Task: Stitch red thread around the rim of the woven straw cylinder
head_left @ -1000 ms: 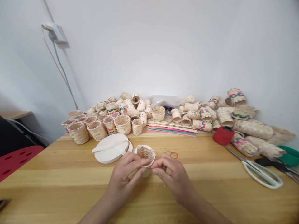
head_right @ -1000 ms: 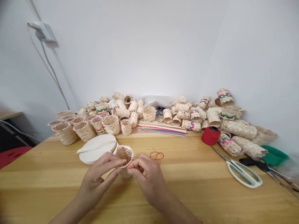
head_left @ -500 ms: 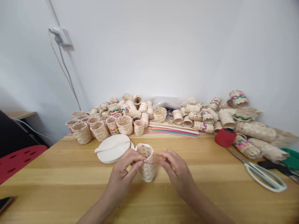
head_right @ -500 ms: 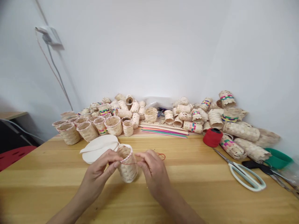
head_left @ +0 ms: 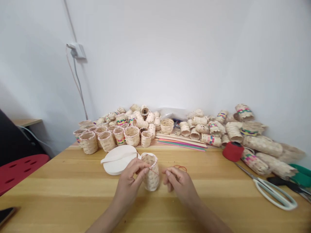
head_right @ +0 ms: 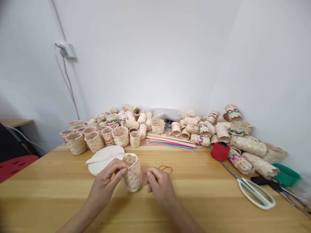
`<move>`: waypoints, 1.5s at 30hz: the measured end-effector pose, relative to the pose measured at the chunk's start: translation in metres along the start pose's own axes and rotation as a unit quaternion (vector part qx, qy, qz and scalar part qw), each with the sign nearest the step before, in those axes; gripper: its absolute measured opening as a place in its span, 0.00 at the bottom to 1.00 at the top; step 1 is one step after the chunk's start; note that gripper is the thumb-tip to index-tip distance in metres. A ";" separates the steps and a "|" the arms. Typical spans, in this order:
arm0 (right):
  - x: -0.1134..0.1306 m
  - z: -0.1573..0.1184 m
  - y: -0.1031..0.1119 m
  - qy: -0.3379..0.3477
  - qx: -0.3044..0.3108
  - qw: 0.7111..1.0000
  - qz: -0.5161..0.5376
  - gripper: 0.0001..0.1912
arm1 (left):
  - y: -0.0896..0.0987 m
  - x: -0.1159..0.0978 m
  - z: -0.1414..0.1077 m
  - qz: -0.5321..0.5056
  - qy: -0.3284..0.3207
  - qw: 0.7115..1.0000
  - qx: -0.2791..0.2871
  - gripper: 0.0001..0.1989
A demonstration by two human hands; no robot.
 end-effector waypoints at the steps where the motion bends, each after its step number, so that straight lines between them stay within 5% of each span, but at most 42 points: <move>1: 0.010 -0.004 0.002 0.031 -0.011 0.999 -0.028 0.17 | 0.001 0.004 0.000 0.010 0.011 1.000 -0.002 0.08; 5: 0.054 -0.033 -0.008 0.178 -0.015 0.970 -0.166 0.13 | 0.004 0.016 -0.003 0.037 0.040 0.998 -0.012 0.08; 8: 0.067 -0.050 -0.029 0.222 -0.004 0.937 -0.270 0.13 | 0.004 0.014 -0.005 0.056 0.015 0.998 -0.013 0.07; 11: 0.065 -0.050 -0.042 0.176 0.025 0.937 -0.302 0.12 | 0.000 0.001 -0.006 0.083 -0.035 0.996 -0.003 0.07; 17: 0.062 -0.049 -0.040 0.058 0.069 0.986 -0.138 0.08 | -0.001 -0.017 -0.006 0.120 -0.083 0.989 -0.006 0.05; 23: 0.071 -0.060 -0.040 0.090 0.041 0.988 -0.119 0.08 | -0.004 -0.012 -0.006 0.108 -0.055 0.993 -0.004 0.06; 28: 0.103 -0.055 0.006 0.172 0.044 0.957 -0.230 0.09 | -0.014 0.001 -0.007 0.013 0.053 0.998 0.039 0.09; 32: 0.112 -0.032 0.082 0.160 -0.114 0.934 -0.297 0.11 | -0.027 0.000 -0.010 -0.081 0.103 0.987 0.092 0.10; 34: 0.118 -0.035 0.097 0.204 -0.189 0.904 -0.326 0.11 | -0.031 -0.002 -0.012 -0.104 0.112 0.982 0.110 0.10; 36: 0.121 -0.044 0.089 0.257 -0.202 0.889 -0.321 0.11 | -0.034 0.000 -0.016 -0.106 0.125 0.979 0.120 0.10; 41: 0.108 -0.052 0.035 0.301 -0.081 0.910 -0.274 0.11 | -0.034 0.005 -0.018 -0.084 0.133 0.980 0.123 0.10; 45: 0.095 -0.045 0.015 0.308 -0.031 0.913 -0.267 0.10 | -0.033 -0.004 -0.012 -0.069 0.103 0.983 0.132 0.10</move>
Point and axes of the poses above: each hand's wrist, its own z-axis towards the middle knuckle, its own y-axis out of the back of the hand, x = y × z, the point moved 10 cm from there along z, towards the middle knuckle, and after that the axes turned 13 degrees about -y, right-handed, at the moved point
